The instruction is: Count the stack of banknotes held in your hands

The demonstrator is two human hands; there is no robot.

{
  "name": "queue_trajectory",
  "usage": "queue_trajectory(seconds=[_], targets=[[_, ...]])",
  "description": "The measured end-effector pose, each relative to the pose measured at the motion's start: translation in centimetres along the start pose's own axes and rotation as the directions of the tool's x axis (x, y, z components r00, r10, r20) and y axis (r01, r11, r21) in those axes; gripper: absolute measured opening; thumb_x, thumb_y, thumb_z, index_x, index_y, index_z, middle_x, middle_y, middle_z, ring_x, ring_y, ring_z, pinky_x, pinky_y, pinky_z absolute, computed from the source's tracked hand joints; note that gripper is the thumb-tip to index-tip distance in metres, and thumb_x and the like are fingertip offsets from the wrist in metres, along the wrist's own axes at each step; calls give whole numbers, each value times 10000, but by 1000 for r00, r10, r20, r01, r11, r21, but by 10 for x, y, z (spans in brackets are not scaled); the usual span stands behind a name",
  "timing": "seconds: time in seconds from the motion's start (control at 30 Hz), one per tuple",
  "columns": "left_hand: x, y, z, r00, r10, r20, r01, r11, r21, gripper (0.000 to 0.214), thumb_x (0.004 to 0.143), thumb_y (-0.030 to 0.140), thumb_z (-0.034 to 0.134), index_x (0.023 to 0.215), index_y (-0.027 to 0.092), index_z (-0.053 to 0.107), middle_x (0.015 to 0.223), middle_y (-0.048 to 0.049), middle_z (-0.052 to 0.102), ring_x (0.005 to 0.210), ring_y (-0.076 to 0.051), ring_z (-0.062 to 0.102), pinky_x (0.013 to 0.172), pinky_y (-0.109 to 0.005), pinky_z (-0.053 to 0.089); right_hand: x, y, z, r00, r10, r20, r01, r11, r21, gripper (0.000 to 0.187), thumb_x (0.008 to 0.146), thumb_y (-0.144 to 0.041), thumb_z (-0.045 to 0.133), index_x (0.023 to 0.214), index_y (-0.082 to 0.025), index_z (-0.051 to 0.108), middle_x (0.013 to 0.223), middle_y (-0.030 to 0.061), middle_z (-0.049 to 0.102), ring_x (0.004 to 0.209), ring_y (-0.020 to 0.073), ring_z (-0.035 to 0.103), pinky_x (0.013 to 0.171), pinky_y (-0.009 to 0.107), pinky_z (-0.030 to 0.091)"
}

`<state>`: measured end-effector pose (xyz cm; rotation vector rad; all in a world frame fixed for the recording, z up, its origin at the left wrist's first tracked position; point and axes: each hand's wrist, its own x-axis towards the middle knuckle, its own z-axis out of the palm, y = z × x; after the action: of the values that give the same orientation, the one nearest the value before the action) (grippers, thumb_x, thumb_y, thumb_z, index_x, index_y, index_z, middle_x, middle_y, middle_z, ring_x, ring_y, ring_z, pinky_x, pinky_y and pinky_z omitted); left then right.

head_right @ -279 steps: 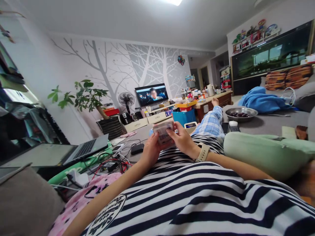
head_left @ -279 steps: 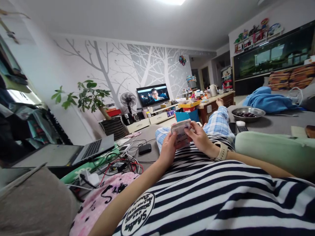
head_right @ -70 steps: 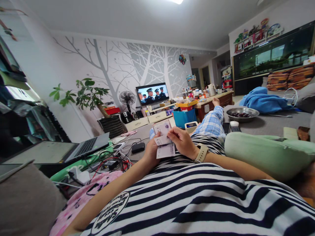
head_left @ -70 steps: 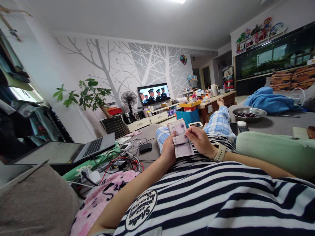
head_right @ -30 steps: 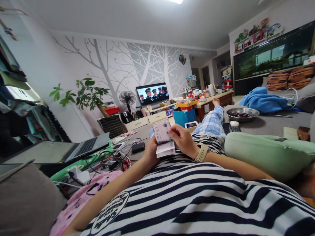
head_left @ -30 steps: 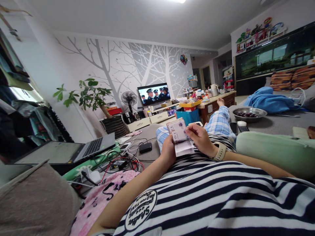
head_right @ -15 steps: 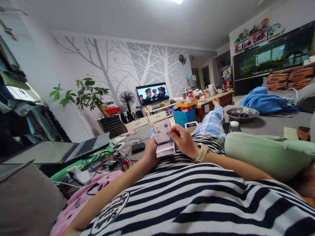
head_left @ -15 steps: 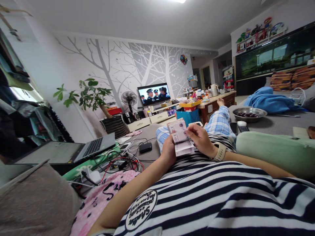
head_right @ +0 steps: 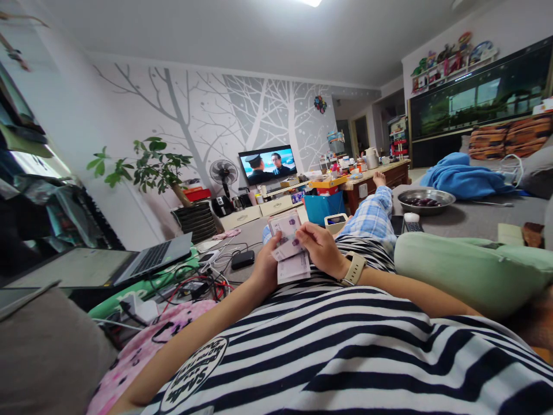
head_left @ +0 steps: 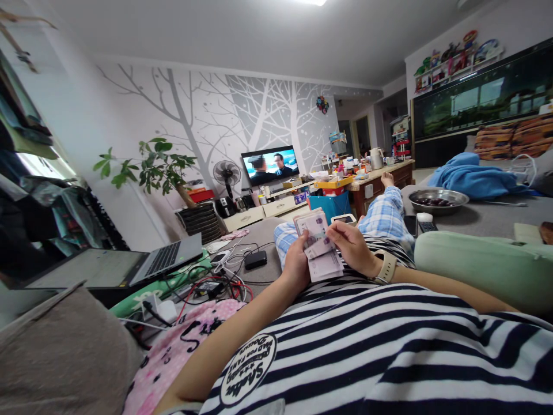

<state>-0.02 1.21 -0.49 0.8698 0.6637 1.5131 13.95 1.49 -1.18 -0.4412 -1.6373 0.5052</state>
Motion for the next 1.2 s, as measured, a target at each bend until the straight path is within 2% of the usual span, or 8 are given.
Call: queue_trajectory(seconds=[0.1, 0.27, 0.37, 0.57, 0.83, 1.03, 1.2], targets=[[2, -1, -1, 1000, 15, -6, -14, 1000, 21, 267, 770, 289, 641, 974, 120, 665, 885, -86, 736, 853, -241, 697, 823, -368, 547, 0, 0, 0, 999, 24, 35, -26, 999, 43, 425, 922, -539, 430, 705, -194, 548, 563, -15, 530, 552, 127, 488, 577, 264, 396], [0, 0, 0, 999, 38, 0, -38, 998, 46, 249, 776, 261, 629, 966, 105, 663, 827, -82, 732, 805, -227, 697, 818, -359, 544, 6, 10, 1, 980, 116, -163, -115, 993, 17, 373, 792, -540, 635, 710, -196, 514, 606, -29, 511, 548, 120, 465, 533, 255, 370], [-5, 3, 3, 999, 42, -6, -42, 997, 66, 236, 748, 230, 654, 949, 109, 663, 793, -75, 729, 766, -227, 697, 800, -368, 549, 10, 18, 1, 967, 170, -189, -167, 985, 31, 383, 759, -552, 658, 736, -197, 515, 639, -22, 522, 570, 128, 472, 540, 258, 377], [-11, 4, 9, 999, 33, -15, -32, 997, 65, 253, 689, 125, 673, 942, 123, 661, 850, -86, 742, 831, -245, 703, 841, -394, 548, 13, 20, 0, 976, 149, -159, -159, 986, -54, 331, 810, -491, 609, 696, -193, 524, 606, -33, 478, 562, 120, 419, 542, 258, 339], [-7, 4, 10, 998, -63, 19, 64, 997, -53, 286, 806, 306, 599, 1019, 132, 675, 889, -93, 743, 902, -267, 697, 844, -406, 554, 8, 5, -1, 989, 70, -131, -81, 994, -79, 309, 880, -460, 508, 722, -197, 543, 636, -18, 505, 617, 134, 457, 595, 254, 368], [-7, 5, 12, 999, -34, -15, 33, 998, -44, 248, 771, 267, 622, 969, 132, 686, 823, -78, 742, 875, -267, 699, 822, -388, 556, 5, 2, -2, 997, 4, -72, -7, 999, -42, 340, 913, -472, 472, 719, -198, 521, 628, -21, 457, 587, 127, 411, 570, 262, 343], [-6, 4, 11, 999, -47, -6, 46, 998, -48, 235, 775, 236, 578, 958, 134, 684, 846, -77, 741, 860, -270, 698, 808, -397, 560, 4, 1, -1, 998, 15, -58, -17, 1000, -26, 357, 904, -514, 480, 747, -199, 541, 621, -21, 469, 562, 123, 411, 540, 262, 333]])
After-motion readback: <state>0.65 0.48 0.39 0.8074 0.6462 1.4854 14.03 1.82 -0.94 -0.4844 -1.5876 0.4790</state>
